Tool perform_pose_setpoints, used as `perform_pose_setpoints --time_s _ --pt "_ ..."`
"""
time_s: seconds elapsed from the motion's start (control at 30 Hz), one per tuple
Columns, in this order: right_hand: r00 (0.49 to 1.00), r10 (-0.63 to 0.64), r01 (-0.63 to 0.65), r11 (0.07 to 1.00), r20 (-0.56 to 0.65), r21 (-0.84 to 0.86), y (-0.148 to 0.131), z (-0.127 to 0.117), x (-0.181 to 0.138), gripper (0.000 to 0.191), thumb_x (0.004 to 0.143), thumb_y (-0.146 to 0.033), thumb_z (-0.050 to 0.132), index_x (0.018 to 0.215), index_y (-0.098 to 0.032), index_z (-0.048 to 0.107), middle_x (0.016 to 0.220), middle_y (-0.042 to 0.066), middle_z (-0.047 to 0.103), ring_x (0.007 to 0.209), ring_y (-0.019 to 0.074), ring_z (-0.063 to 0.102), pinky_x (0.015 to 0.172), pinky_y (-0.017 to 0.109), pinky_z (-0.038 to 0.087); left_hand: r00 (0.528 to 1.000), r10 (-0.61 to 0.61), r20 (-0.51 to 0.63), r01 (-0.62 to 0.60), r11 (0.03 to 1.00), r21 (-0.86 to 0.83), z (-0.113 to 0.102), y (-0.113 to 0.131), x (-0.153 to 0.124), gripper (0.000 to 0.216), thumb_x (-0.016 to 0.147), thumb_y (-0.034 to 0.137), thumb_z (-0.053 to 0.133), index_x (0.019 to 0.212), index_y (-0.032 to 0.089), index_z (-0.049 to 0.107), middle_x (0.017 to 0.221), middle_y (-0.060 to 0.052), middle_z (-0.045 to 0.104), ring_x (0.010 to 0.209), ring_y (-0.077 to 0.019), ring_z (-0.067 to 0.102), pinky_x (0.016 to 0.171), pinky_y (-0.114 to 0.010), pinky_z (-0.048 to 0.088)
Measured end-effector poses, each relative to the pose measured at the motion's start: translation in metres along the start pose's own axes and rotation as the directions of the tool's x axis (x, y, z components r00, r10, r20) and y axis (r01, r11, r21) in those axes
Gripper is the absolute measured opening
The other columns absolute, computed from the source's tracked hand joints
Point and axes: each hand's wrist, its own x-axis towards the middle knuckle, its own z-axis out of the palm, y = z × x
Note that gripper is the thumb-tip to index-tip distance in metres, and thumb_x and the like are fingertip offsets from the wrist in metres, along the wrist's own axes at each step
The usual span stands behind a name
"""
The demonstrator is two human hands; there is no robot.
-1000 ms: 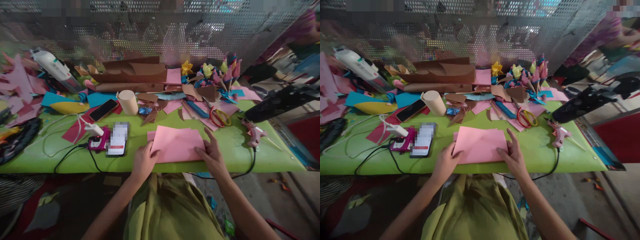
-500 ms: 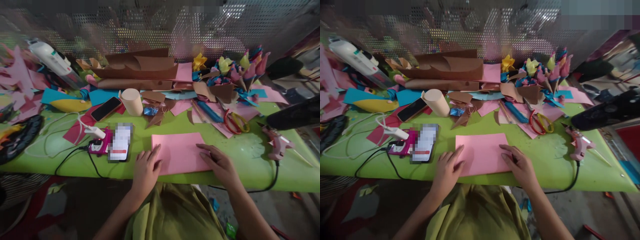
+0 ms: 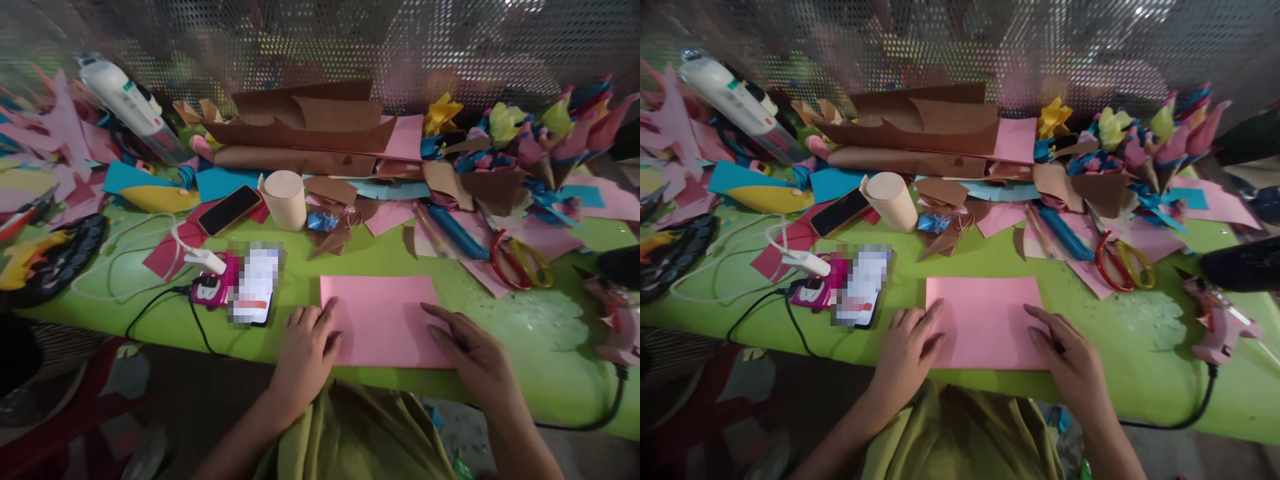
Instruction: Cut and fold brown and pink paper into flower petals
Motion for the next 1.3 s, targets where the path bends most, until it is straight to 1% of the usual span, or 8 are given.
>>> perform_pose_setpoints --time_s 0.1,0.33,0.5,0.6,0.77,0.93,1.13,1.3 --pt "1.0 -0.001 0.001 1.0 -0.015 -0.024 -0.002 0.001 0.002 0.034 0.092 -0.044 0.058 0.121 -0.03 0.07 0.093 0.004 0.068 0.067 0.0179 0.06 0.054 0.029 0.047 1.0 -0.003 0.026 0.003 1.0 0.003 -0.002 0.0 0.002 0.056 0.091 0.025 0.063 0.145 0.023 0.046 0.094 -0.005 0.062 0.089 -0.0237 0.056 0.074 -0.037 0.045" --pt "0.999 -0.009 0.007 0.999 -0.034 -0.053 -0.005 0.0 0.002 0.034 0.092 -0.044 0.058 0.12 -0.03 0.071 0.081 0.002 0.061 0.062 0.0166 0.054 0.052 0.028 0.045 0.998 -0.009 0.054 0.005 0.998 0.068 -0.003 0.001 0.005 0.059 0.091 0.03 0.064 0.146 0.022 0.045 0.092 -0.005 0.062 0.087 -0.0237 0.056 0.072 -0.037 0.043" --pt "0.999 0.025 -0.027 0.998 -0.039 -0.05 -0.006 0.0 -0.001 0.035 0.092 -0.044 0.059 0.122 -0.029 0.07 0.087 0.003 0.063 0.066 0.0169 0.055 0.054 0.028 0.045 1.0 -0.024 0.013 0.022 0.992 0.125 -0.005 -0.001 0.004 0.064 0.086 0.044 0.07 0.143 0.025 0.05 0.092 -0.005 0.061 0.087 -0.0249 0.053 0.072 -0.039 0.04" --pt "0.996 0.069 -0.072 0.995 -0.059 -0.064 -0.009 0.001 -0.002 0.037 0.091 -0.044 0.059 0.121 -0.028 0.071 0.083 0.002 0.061 0.064 0.016 0.054 0.052 0.027 0.042 1.0 -0.026 -0.017 0.028 0.99 0.135 -0.007 -0.001 0.004 0.065 0.085 0.049 0.071 0.142 0.026 0.052 0.098 -0.006 0.061 0.089 -0.0245 0.053 0.076 -0.039 0.041" --pt "0.995 0.078 -0.083 0.992 -0.057 -0.094 -0.009 0.001 -0.003 0.039 0.09 -0.045 0.059 0.122 -0.025 0.071 0.077 0.001 0.056 0.063 0.0152 0.053 0.053 0.025 0.041 1.0 -0.009 -0.024 0.012 0.989 0.149 -0.006 -0.002 0.003 0.063 0.086 0.048 0.069 0.142 0.025 0.052 0.119 -0.01 0.063 0.101 -0.0262 0.054 0.084 -0.04 0.042" --pt "0.997 0.033 -0.039 0.995 -0.063 -0.094 -0.013 0.001 0.001 0.034 0.09 -0.039 0.059 0.118 -0.023 0.073 0.074 0.0 0.055 0.06 0.0143 0.051 0.053 0.025 0.042 0.995 0.08 -0.058 -0.07 0.985 0.155 -0.004 -0.007 0.004 0.057 0.094 0.049 0.057 0.143 0.021 0.052 0.144 -0.008 0.058 0.12 -0.028 0.052 0.093 -0.042 0.04" --pt "0.997 -0.008 0.0 0.995 -0.083 -0.098 -0.021 0.003 0.004 0.03 0.092 -0.028 0.056 0.116 -0.02 0.072 0.07 -0.002 0.05 0.056 0.0127 0.049 0.052 0.024 0.04 0.986 0.124 -0.115 -0.106 0.983 0.152 -0.003 -0.011 0.009 0.049 0.101 0.045 0.042 0.142 0.02 0.054 0.144 -0.004 0.059 0.122 -0.0285 0.054 0.092 -0.046 0.037" --pt "0.995 -0.027 0.018 0.996 -0.099 -0.093 -0.025 0.005 0.003 0.029 0.091 -0.022 0.055 0.115 -0.019 0.072 0.07 -0.002 0.049 0.056 0.0118 0.048 0.053 0.023 0.04 0.981 0.157 -0.11 -0.134 0.973 0.19 -0.003 -0.014 0.01 0.047 0.099 0.038 0.049 0.143 0.022 0.053 0.143 -0.005 0.059 0.12 -0.0309 0.055 0.09 -0.047 0.038"
